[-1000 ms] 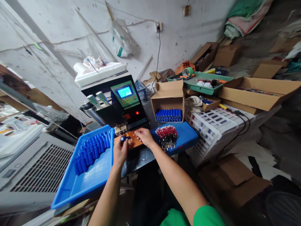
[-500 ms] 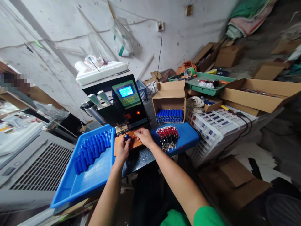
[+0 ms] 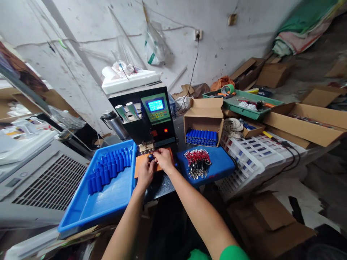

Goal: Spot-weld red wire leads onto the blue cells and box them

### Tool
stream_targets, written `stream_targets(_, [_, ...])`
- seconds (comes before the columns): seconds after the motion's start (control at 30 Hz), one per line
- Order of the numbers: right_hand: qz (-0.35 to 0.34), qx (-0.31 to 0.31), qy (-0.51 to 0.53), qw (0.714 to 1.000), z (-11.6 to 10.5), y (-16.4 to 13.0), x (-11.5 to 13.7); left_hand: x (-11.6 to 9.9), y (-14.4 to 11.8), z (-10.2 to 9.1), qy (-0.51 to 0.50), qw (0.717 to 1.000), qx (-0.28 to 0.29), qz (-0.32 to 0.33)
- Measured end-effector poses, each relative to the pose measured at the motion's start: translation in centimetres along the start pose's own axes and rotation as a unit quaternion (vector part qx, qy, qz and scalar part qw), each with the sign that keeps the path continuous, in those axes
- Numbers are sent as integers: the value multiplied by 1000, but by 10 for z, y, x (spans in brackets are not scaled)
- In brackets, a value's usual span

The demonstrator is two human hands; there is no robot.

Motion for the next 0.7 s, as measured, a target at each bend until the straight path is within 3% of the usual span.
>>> stream_targets(0.27, [-62, -44, -123, 989, -2, -7, 11, -3, 2, -1, 29, 1000, -1, 2])
stream_targets(0.7, [-58, -88, -197, 975, -3, -10, 14, 0, 4, 0, 48, 999, 0, -1])
Point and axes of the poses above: each hand's wrist, its own y-axis towards the middle knuckle, its own z-axis out of the palm, x = y × z, the point moved 10 cm from there along y, towards the middle knuckle, and after that the axes turned 10 degrees about z, right-handed, at the moved point
